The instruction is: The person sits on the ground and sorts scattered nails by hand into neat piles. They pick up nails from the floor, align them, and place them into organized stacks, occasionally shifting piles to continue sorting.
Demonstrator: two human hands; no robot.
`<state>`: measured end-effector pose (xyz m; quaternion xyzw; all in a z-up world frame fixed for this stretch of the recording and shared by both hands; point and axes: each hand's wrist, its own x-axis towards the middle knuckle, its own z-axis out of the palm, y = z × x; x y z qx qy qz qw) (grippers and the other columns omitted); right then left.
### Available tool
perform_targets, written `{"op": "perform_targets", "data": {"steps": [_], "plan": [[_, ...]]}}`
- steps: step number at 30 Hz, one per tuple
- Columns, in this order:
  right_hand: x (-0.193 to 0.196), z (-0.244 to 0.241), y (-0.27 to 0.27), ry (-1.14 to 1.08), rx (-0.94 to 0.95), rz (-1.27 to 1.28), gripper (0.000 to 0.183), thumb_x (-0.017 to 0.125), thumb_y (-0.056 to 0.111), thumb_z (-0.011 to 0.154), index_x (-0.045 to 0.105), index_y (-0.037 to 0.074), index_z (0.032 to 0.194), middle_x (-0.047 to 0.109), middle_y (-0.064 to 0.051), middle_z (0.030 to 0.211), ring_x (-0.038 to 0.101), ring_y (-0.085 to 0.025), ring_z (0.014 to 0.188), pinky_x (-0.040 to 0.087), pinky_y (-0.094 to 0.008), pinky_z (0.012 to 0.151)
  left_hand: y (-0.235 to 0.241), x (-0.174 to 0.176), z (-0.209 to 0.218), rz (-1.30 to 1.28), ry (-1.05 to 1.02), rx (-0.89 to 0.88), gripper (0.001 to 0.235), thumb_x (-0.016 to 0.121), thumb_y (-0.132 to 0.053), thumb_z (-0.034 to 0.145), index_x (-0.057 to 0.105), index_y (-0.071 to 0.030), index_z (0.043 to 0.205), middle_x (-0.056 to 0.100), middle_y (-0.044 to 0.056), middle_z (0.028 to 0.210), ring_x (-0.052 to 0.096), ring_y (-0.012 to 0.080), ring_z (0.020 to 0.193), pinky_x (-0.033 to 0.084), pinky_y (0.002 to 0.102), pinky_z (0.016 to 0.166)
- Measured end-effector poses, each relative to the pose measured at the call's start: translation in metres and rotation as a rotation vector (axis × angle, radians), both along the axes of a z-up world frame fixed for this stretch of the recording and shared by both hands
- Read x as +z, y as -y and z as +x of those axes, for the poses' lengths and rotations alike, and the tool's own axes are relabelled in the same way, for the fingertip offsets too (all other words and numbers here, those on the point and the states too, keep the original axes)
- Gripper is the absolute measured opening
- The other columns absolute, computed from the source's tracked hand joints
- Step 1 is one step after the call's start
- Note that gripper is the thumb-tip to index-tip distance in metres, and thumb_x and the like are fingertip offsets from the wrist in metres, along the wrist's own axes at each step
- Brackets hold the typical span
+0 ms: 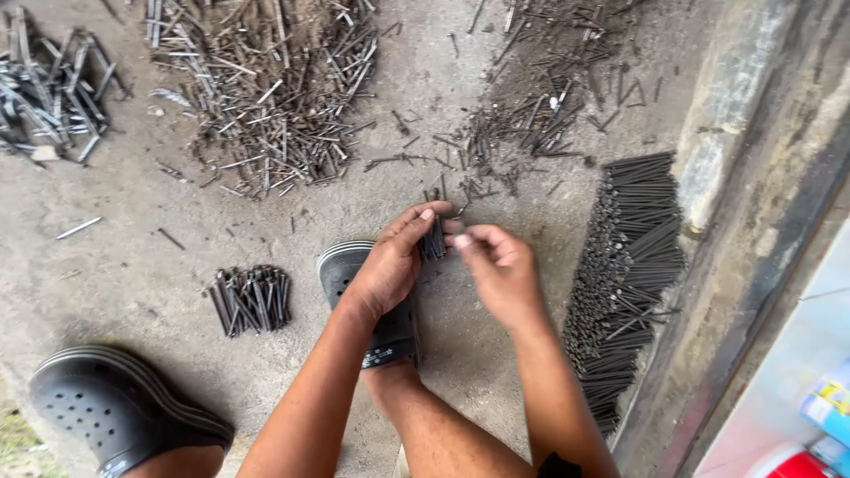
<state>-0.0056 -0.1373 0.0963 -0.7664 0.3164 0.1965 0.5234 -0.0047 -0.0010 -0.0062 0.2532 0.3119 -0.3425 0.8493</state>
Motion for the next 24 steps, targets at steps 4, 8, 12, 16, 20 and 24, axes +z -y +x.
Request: {"op": "perform_targets", "data": {"steps": [4, 8, 12, 16, 20, 24], "plan": [[0.019, 0.015, -0.007, 0.157, 0.188, -0.249, 0.022, 0.078, 0.023, 0.094, 0.077, 0.007, 0.109, 0.08, -0.008, 0.087, 0.074, -0.016, 0.082, 0.056, -0.029, 0.066, 0.001, 0.0, 0.001, 0.007, 0.002, -0.009, 0.028, 0.053, -0.025, 0.105, 0.064, -0.006, 0.124, 0.077, 0.017, 0.1, 0.077, 0.0215, 0.088, 0.063, 0.033, 0.081], [-0.033, 0.031, 0.08, 0.343, 0.292, -0.742, 0.014, 0.07, 0.011, 0.104, 0.076, 0.002, 0.113, 0.074, -0.013, 0.092, 0.071, -0.023, 0.081, 0.056, -0.033, 0.07, 0.002, 0.005, -0.001, 0.008, 0.009, -0.014, 0.027, 0.048, -0.025, 0.108, 0.064, -0.005, 0.115, 0.077, 0.017, 0.094, 0.077, 0.0222, 0.084, 0.064, 0.033, 0.078], [-0.059, 0.052, 0.122, 0.509, 0.466, -0.814, 0.015, 0.073, -0.007, 0.097, 0.077, -0.003, 0.111, 0.071, -0.016, 0.095, 0.07, -0.028, 0.09, 0.057, -0.035, 0.078, -0.001, 0.01, -0.001, 0.082, 0.019, -0.032, 0.02, 0.048, -0.023, 0.108, 0.06, -0.007, 0.103, 0.068, 0.014, 0.078, 0.069, 0.0198, 0.06, 0.061, 0.03, 0.054], [-0.067, 0.057, 0.139, 0.542, 0.573, -0.868, 0.014, 0.079, -0.004, 0.093, 0.079, 0.002, 0.105, 0.07, -0.011, 0.095, 0.07, -0.027, 0.09, 0.058, -0.035, 0.078, -0.003, 0.011, 0.001, 0.086, 0.02, -0.038, 0.02, 0.049, -0.024, 0.108, 0.058, -0.007, 0.103, 0.064, 0.012, 0.077, 0.062, 0.0179, 0.055, 0.055, 0.025, 0.045], [-0.088, 0.047, 0.164, 0.582, 0.638, -0.951, 0.01, 0.08, 0.006, 0.096, 0.076, 0.006, 0.105, 0.067, -0.007, 0.096, 0.068, -0.026, 0.093, 0.057, -0.037, 0.079, -0.003, 0.012, 0.004, 0.078, -0.003, -0.062, 0.02, 0.05, -0.025, 0.107, 0.059, -0.007, 0.104, 0.067, 0.013, 0.08, 0.066, 0.0191, 0.059, 0.059, 0.027, 0.049], [-0.083, 0.042, 0.17, 0.535, 0.721, -0.957, 0.01, 0.075, 0.002, 0.096, 0.07, 0.003, 0.104, 0.063, -0.011, 0.097, 0.064, -0.031, 0.096, 0.054, -0.041, 0.082, -0.005, 0.014, 0.003, 0.032, -0.007, -0.061, 0.022, 0.047, -0.025, 0.108, 0.059, -0.007, 0.109, 0.072, 0.015, 0.088, 0.073, 0.0204, 0.07, 0.063, 0.029, 0.058]]}}
